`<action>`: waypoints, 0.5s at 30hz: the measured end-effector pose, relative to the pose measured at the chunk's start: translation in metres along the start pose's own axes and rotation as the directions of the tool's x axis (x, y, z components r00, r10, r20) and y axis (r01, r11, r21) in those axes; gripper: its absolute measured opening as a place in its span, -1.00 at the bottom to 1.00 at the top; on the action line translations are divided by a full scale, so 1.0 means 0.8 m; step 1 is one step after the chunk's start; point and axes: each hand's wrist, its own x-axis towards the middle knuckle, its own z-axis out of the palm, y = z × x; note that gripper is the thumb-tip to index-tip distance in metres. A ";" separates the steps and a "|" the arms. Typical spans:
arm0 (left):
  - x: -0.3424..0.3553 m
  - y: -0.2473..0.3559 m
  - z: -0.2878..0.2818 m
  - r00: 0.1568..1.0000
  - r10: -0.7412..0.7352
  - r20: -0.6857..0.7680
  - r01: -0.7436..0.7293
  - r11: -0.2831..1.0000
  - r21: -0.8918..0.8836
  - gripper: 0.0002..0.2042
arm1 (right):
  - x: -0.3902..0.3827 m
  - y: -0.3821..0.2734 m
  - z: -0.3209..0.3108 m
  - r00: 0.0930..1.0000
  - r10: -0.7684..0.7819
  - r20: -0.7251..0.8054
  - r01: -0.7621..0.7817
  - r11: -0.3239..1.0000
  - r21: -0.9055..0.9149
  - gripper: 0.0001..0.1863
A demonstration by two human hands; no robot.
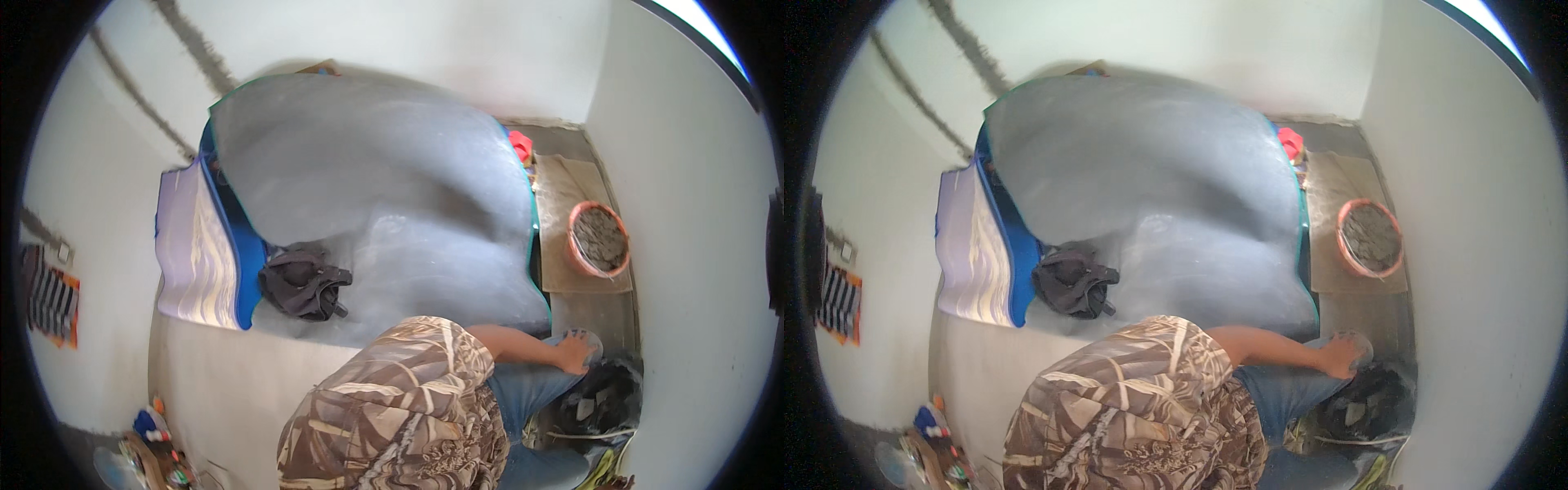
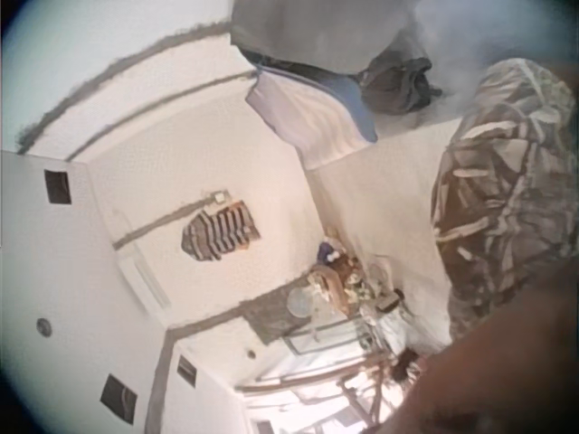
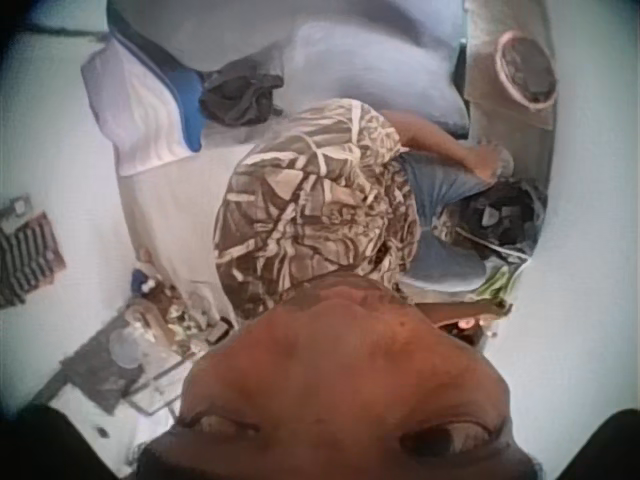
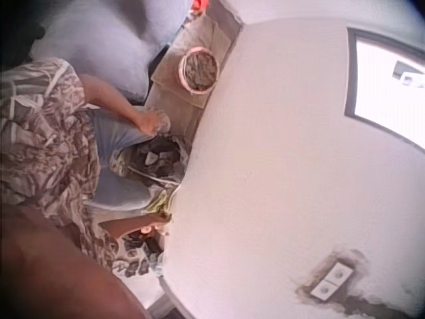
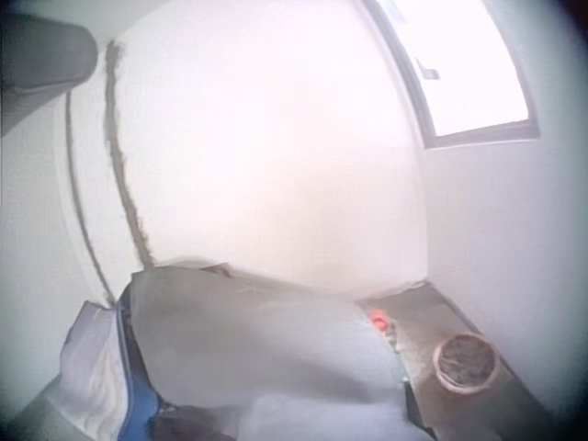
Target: The person prepares and fits an outlet cover onto a wall-mounted socket by hand and then applies cement to the edges of the outlet assembly.
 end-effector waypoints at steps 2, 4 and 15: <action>0.000 0.002 -0.005 1.000 0.003 -0.022 -0.003 1.000 0.000 -0.20 | 0.036 -0.028 0.037 0.993 -0.020 0.114 0.007 0.994 0.107 -0.66; -0.003 0.000 -0.013 0.998 -0.024 -0.063 0.024 1.000 -0.002 -0.20 | 0.024 -0.071 0.110 0.980 -0.123 0.159 0.107 0.989 0.105 -0.68; 0.007 -0.007 0.001 0.996 0.000 -0.095 0.001 1.000 0.011 -0.21 | -0.120 -0.342 0.279 0.315 -0.632 0.709 0.253 0.775 0.579 -0.45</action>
